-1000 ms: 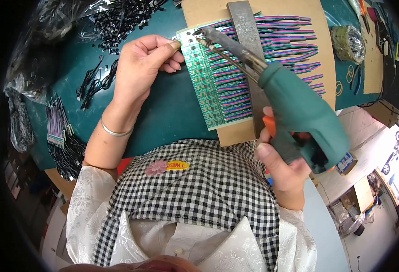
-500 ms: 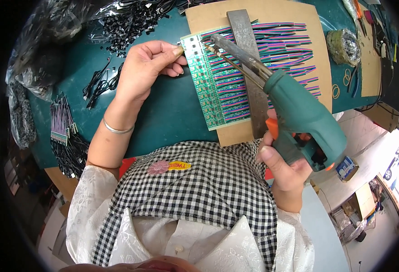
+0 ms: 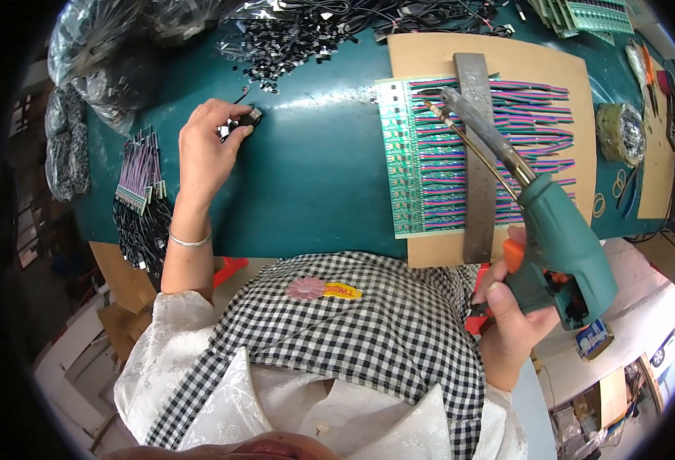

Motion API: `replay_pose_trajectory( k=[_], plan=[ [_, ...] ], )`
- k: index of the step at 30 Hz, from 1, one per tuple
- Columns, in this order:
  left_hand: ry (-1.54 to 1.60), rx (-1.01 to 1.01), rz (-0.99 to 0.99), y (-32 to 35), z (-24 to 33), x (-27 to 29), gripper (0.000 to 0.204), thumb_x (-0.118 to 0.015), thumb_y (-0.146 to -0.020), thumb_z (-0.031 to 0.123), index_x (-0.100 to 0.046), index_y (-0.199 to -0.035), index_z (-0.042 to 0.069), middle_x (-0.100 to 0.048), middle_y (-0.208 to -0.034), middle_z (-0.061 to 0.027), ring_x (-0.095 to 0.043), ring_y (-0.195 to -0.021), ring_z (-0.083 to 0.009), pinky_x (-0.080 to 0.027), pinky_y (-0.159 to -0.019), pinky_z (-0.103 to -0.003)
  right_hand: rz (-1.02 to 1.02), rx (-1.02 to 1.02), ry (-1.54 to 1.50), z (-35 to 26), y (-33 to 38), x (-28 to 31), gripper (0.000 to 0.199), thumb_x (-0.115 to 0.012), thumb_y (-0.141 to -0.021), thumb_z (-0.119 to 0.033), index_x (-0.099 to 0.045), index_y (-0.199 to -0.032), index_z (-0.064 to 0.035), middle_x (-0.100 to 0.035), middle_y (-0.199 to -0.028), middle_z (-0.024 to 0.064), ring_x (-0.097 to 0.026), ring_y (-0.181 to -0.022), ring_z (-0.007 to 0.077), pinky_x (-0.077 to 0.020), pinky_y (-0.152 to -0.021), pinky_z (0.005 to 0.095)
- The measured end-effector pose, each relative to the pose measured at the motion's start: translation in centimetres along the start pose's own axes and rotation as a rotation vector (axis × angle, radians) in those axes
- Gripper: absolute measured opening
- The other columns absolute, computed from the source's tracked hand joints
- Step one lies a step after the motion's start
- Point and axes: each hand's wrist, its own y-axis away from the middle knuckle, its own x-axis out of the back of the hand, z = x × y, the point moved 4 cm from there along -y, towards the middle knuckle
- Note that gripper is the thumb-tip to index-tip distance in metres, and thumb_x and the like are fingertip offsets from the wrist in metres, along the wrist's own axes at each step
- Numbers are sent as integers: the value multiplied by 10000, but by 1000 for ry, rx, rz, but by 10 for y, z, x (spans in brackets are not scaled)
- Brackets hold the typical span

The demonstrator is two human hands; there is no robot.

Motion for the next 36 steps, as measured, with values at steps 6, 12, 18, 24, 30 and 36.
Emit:
replay_pose_trajectory(
  k=[6, 12, 18, 24, 30, 36],
  plan=[
    [7, -205, 36, -17, 21, 6, 142, -675, -656, 37, -645, -795, 37, -587, -754, -81, -541, -752, -243, -429, -688, -317, -3, 11, 8, 2, 2, -3, 620, -697, -693, -152, -383, -1156, 114, -519, -688, 94, -489, -467, 147, -417, -407, 240],
    [-7, -199, 39, -35, 9, -24, 106, -670, -665, 33, -613, -753, 24, -567, -726, -68, -527, -705, -230, -424, -646, -316, -14, -27, 20, -1, 3, -12, 628, -717, -680, -179, -405, -1138, 116, -522, -659, 91, -490, -450, 143, -398, -403, 231],
    [215, -72, 103, -17, 38, -15, 73, -650, -724, 48, -582, -720, 21, -595, -738, -75, -556, -641, -204, -443, -580, -296, -3, 8, -58, 3, -1, -13, 649, -723, -662, -169, -394, -1145, 115, -524, -640, 108, -481, -431, 145, -400, -415, 231],
    [597, -796, -62, 33, 138, 0, 325, -773, -576, 36, -603, -851, -2, -633, -739, -83, -610, -672, -228, -502, -606, -291, -208, -29, -33, 0, -6, -47, 614, -697, -648, -11, -391, -1170, 94, -565, -776, 132, -555, -615, 159, -462, -543, 239],
    [652, -932, -40, 42, 158, -7, 247, -689, -640, 72, -621, -864, -8, -622, -776, -77, -592, -679, -217, -490, -568, -308, -429, 178, 59, -4, -5, -55, 590, -671, -674, 74, -387, -1190, 60, -509, -1091, 163, -565, -738, 165, -497, -671, 279],
    [722, -594, -338, 38, 147, -25, 169, -699, -680, 96, -647, -803, -8, -626, -709, -93, -610, -618, -219, -482, -548, -283, -491, 178, 226, 2, -7, -54, 448, -624, -726, 67, -441, -1134, 39, -574, -881, 95, -548, -722, 131, -465, -649, 254]
  ],
)
